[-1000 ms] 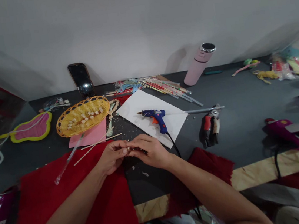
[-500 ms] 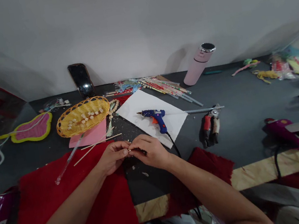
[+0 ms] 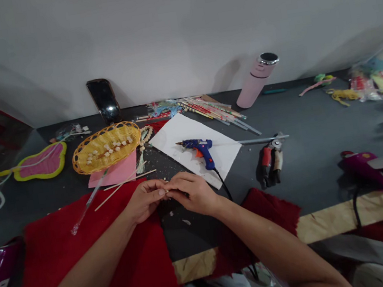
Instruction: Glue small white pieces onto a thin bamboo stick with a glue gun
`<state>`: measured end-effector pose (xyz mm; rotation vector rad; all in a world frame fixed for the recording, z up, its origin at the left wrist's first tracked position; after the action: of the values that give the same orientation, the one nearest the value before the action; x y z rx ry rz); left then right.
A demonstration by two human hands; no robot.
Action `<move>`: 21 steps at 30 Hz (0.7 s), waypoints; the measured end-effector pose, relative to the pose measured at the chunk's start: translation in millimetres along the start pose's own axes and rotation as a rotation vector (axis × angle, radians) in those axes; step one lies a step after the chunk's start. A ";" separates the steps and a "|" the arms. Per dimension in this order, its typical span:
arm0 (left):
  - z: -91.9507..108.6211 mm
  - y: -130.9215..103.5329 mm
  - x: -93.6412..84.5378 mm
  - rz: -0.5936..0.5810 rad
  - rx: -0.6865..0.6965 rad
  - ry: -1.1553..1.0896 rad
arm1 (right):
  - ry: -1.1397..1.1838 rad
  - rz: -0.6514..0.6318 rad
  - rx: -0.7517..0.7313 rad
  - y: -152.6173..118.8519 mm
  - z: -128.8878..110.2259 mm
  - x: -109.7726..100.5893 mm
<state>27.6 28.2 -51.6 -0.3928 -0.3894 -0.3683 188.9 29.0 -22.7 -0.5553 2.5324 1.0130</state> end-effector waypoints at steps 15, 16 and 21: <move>3.6 -0.3 1.6 0.004 0.047 0.037 | -0.013 0.013 0.039 0.0 1.0 2.0; 4.0 -0.4 1.5 0.000 0.058 0.040 | -0.009 0.013 0.042 0.2 0.8 2.3; 3.2 -0.3 0.1 -0.031 0.089 0.051 | 0.022 0.011 0.053 0.3 1.5 3.6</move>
<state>26.6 29.3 -48.8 -0.2902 -0.3615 -0.3890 185.9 29.5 -25.1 -0.5400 2.5761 0.9456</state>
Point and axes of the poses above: each hand's wrist, its own y-axis towards the middle knuckle, its own x-axis out of the palm, z = x × y, the point moved 2 cm from there along y, towards the middle knuckle, and after that the axes turned 4 degrees about y, right-handed, at the moved point
